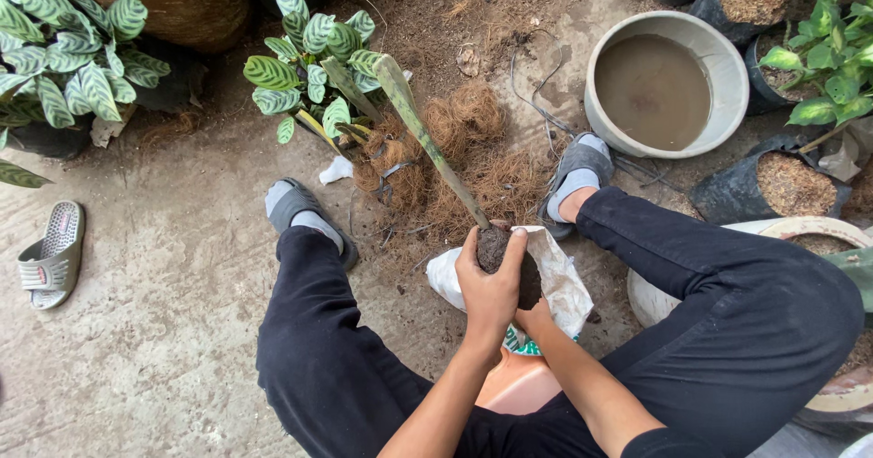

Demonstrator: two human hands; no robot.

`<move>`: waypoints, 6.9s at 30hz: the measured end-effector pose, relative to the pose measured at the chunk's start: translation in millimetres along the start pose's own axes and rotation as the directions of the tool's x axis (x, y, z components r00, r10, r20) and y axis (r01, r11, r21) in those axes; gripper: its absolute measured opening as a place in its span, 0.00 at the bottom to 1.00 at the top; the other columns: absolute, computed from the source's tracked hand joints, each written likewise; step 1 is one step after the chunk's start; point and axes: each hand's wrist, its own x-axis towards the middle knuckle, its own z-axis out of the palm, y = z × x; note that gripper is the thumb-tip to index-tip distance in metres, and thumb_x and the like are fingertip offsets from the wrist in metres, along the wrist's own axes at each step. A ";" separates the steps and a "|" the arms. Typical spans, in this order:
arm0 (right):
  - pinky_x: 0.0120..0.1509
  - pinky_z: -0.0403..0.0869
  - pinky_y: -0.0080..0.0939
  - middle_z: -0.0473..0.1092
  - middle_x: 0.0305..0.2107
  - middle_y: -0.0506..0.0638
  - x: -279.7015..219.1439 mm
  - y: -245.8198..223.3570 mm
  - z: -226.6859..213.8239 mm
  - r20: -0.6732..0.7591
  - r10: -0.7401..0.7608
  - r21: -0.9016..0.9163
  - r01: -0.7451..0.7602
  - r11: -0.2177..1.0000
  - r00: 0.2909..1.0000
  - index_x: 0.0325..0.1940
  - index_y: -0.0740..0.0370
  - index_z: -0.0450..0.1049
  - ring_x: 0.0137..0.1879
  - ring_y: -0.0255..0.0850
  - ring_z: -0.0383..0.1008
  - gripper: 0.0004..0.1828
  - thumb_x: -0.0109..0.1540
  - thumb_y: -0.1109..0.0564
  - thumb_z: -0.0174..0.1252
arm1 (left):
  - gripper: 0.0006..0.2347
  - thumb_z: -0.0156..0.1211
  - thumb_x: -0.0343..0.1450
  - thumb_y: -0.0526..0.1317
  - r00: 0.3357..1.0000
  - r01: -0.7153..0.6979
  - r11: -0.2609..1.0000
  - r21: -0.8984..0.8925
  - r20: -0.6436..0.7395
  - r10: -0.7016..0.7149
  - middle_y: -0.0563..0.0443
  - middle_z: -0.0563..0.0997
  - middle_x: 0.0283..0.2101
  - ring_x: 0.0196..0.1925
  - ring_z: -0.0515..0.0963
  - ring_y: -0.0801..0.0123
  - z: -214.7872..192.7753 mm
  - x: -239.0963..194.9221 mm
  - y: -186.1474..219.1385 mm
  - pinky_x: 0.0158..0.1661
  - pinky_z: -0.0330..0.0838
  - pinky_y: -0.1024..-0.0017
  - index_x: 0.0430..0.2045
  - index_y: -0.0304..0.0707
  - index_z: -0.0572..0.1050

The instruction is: The person sits on a low stool and uses both hands to repeatedly pack soil and fibrous material around a long, thin plant stem. They compress the material into a dense ball around the stem, occasionally adjusting their grip and the position of the stem.

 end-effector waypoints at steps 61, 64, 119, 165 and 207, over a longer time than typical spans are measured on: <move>0.59 0.70 0.58 0.75 0.50 0.61 -3.1 -3.0 -1.8 0.078 -0.402 -0.690 0.341 0.638 0.912 0.54 0.56 0.77 0.57 0.61 0.73 0.18 0.60 0.57 0.55 | 0.12 0.68 0.69 0.40 1.000 -0.009 0.999 0.039 0.026 0.008 0.51 0.83 0.35 0.36 0.78 0.75 -3.3 6.2 -9.4 0.40 0.74 0.75 0.36 0.27 0.77; 0.59 0.70 0.58 0.75 0.49 0.63 -0.8 -5.8 -2.7 -0.069 0.000 -0.346 -0.024 0.938 0.998 0.55 0.60 0.76 0.56 0.62 0.72 0.18 0.65 0.48 0.55 | 0.13 0.68 0.69 0.41 0.999 0.022 1.000 0.011 0.041 -0.022 0.51 0.82 0.34 0.35 0.78 0.75 -3.2 7.5 -10.8 0.38 0.73 0.75 0.36 0.26 0.77; 0.62 0.70 0.49 0.72 0.52 0.66 -122.6 -272.3 -104.0 -0.380 -0.240 0.053 0.280 0.958 0.893 0.61 0.71 0.69 0.58 0.57 0.74 0.24 0.70 0.48 0.48 | 0.14 0.65 0.73 0.44 0.900 0.234 0.972 0.022 0.374 -0.225 0.46 0.86 0.39 0.39 0.83 0.71 -24.6 6.5 -70.7 0.43 0.78 0.72 0.39 0.27 0.81; 0.43 0.73 0.52 0.77 0.30 0.66 -75.0 -176.1 -63.5 -0.399 0.079 0.259 0.029 0.966 0.913 0.42 0.72 0.77 0.39 0.55 0.80 0.33 0.71 0.40 0.38 | 0.18 0.65 0.69 0.48 0.991 0.116 0.925 0.363 -0.103 -0.084 0.50 0.80 0.20 0.23 0.73 0.75 -9.7 -12.6 -105.1 0.27 0.70 0.69 0.23 0.26 0.81; 0.66 0.71 0.40 0.73 0.55 0.55 -55.8 -133.7 -58.6 -0.060 0.200 0.779 -0.080 0.622 0.978 0.65 0.66 0.69 0.61 0.41 0.73 0.44 0.70 0.30 0.25 | 0.18 0.66 0.70 0.51 0.994 -0.061 0.832 0.552 0.107 0.002 0.45 0.75 0.19 0.23 0.68 0.72 -0.4 -7.9 -64.0 0.26 0.65 0.67 0.29 0.28 0.79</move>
